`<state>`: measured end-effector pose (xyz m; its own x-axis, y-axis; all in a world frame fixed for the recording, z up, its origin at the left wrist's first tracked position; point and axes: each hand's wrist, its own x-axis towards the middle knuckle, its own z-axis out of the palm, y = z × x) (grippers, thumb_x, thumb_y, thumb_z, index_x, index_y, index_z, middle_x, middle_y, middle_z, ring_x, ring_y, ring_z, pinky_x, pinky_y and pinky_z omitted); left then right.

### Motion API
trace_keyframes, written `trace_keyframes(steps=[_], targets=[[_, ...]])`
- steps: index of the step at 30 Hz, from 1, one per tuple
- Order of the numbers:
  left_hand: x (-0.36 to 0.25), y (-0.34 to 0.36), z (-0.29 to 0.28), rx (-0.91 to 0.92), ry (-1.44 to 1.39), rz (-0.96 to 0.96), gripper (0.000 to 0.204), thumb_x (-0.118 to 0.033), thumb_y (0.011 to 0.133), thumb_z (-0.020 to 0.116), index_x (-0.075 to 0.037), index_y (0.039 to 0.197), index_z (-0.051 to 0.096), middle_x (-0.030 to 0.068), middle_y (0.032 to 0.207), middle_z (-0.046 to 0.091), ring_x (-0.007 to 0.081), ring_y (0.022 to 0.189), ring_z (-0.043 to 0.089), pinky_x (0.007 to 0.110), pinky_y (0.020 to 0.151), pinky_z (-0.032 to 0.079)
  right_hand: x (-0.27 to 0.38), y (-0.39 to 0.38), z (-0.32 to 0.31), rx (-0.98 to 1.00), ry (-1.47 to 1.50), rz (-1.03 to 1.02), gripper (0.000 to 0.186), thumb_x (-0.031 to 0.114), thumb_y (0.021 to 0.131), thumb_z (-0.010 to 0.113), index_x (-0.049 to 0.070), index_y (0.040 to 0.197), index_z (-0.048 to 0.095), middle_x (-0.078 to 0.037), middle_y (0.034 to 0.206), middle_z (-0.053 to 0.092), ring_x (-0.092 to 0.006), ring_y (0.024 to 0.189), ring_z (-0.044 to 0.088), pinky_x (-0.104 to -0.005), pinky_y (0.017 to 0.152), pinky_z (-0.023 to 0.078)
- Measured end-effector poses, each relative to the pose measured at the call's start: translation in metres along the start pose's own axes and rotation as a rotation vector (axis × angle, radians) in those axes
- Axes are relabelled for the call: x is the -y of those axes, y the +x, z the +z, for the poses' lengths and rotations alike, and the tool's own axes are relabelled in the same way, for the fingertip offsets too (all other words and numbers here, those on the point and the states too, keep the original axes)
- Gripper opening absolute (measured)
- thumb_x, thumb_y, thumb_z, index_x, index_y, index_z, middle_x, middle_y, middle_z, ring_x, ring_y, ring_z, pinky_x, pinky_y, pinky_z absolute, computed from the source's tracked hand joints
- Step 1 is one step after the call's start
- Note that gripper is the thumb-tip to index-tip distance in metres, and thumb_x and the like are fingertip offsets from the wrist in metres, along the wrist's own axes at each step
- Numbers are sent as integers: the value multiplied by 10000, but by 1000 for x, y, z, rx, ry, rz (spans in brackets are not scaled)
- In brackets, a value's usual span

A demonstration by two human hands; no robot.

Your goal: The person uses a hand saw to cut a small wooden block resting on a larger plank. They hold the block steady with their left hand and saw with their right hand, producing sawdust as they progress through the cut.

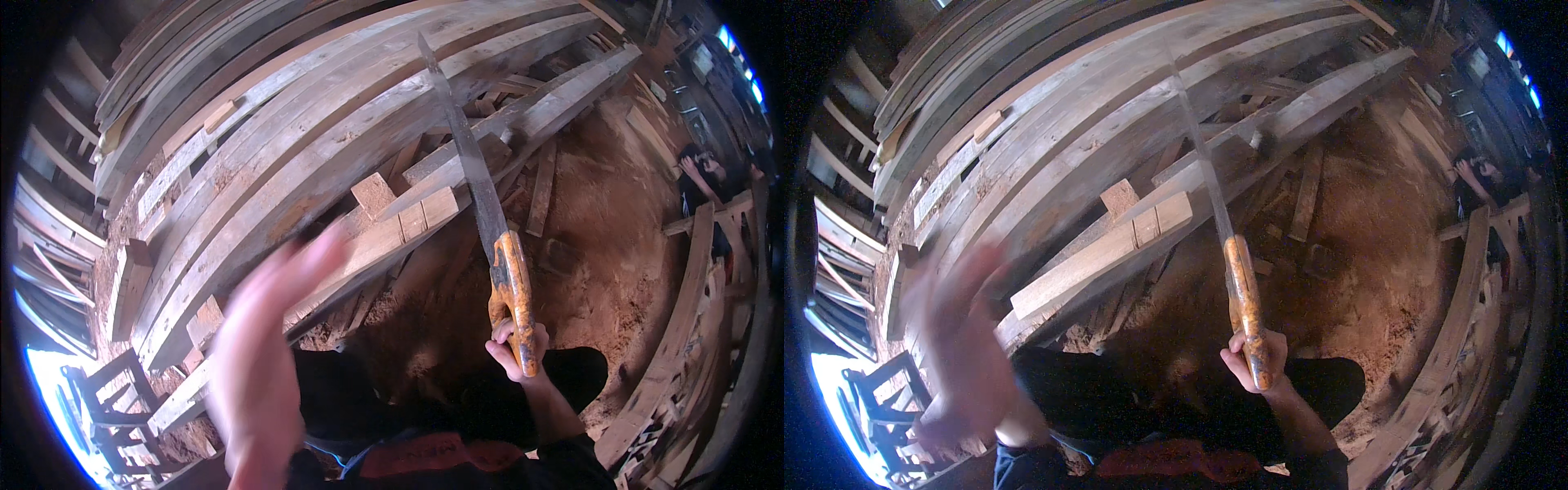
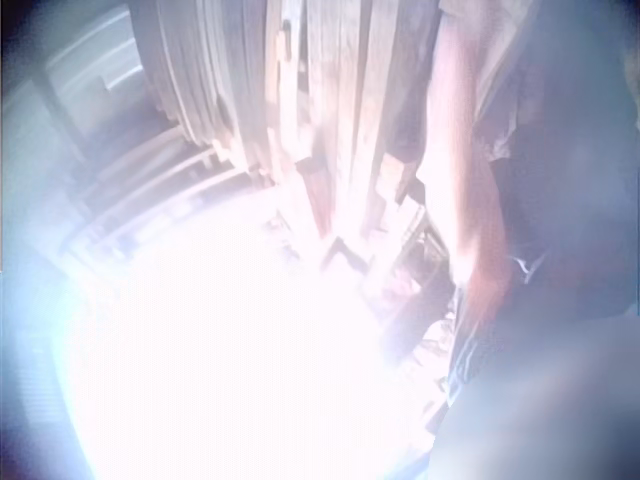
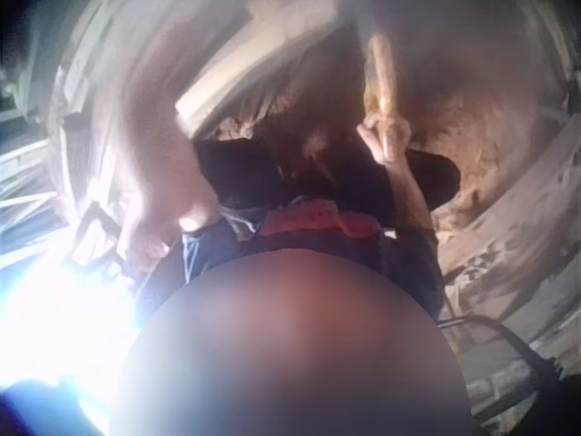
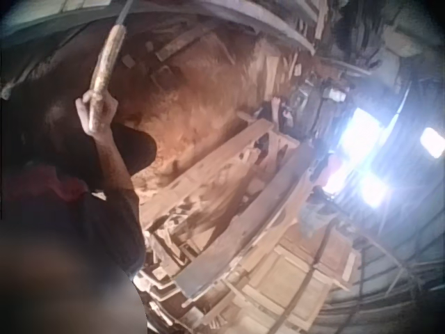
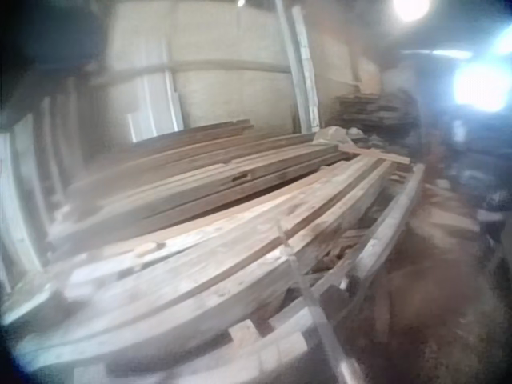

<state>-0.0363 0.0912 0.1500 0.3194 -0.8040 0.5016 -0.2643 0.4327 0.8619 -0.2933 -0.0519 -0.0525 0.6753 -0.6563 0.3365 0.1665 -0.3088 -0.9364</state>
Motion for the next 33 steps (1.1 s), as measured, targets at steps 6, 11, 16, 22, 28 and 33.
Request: trace_keyframes(steps=[6, 11, 16, 22, 28, 33], targets=[[125, -6, -22, 244, 1303, -246, 831, -597, 915, 485, 81, 1389, 403, 282, 1375, 480, 384, 1313, 442, 481, 1117, 300, 5, 3, 7, -62, 68, 22, 228, -63, 740, 726, 57, 854, 570, -37, 745, 606, -118, 674, 596, -269, 622, 481], [146, -18, -14, 316, 1176, -318, 885, -622, 897, 507, 79, 1414, 348, 276, 1402, 451, 394, 1314, 427, 487, 1120, 287, -2, -7, 1, -69, 19, 35, 247, -82, 727, 737, 65, 846, 578, -28, 758, 618, -96, 676, 596, -257, 624, 480], [156, -22, -20, 314, 1234, -299, 844, -616, 872, 546, 72, 1348, 434, 243, 1372, 482, 343, 1315, 434, 492, 1112, 301, -4, -2, 8, -1, -37, -12, 244, -80, 726, 741, 63, 834, 577, -29, 750, 621, -84, 636, 595, -247, 565, 462], [159, -21, -19, 323, 1198, -288, 844, -613, 875, 553, 70, 1356, 430, 245, 1378, 485, 337, 1319, 438, 484, 1113, 305, -8, -5, 3, -43, -23, -34, 248, -87, 740, 733, 53, 867, 573, -28, 770, 618, -88, 644, 599, -251, 578, 469], [151, -15, -20, 354, 1154, -369, 847, -612, 874, 562, 68, 1362, 429, 255, 1349, 515, 356, 1271, 490, 460, 1084, 346, -3, -2, 0, -51, -34, -18, 232, -88, 742, 714, 54, 852, 567, -31, 763, 605, -88, 656, 588, -248, 599, 465], [150, -14, -18, 347, 1110, -411, 802, -602, 873, 569, 54, 1323, 463, 252, 1335, 526, 354, 1260, 502, 453, 1064, 368, -2, -4, -1, -60, 2, 32, 219, -74, 747, 715, 58, 840, 567, -20, 748, 595, -84, 646, 574, -244, 600, 455]])
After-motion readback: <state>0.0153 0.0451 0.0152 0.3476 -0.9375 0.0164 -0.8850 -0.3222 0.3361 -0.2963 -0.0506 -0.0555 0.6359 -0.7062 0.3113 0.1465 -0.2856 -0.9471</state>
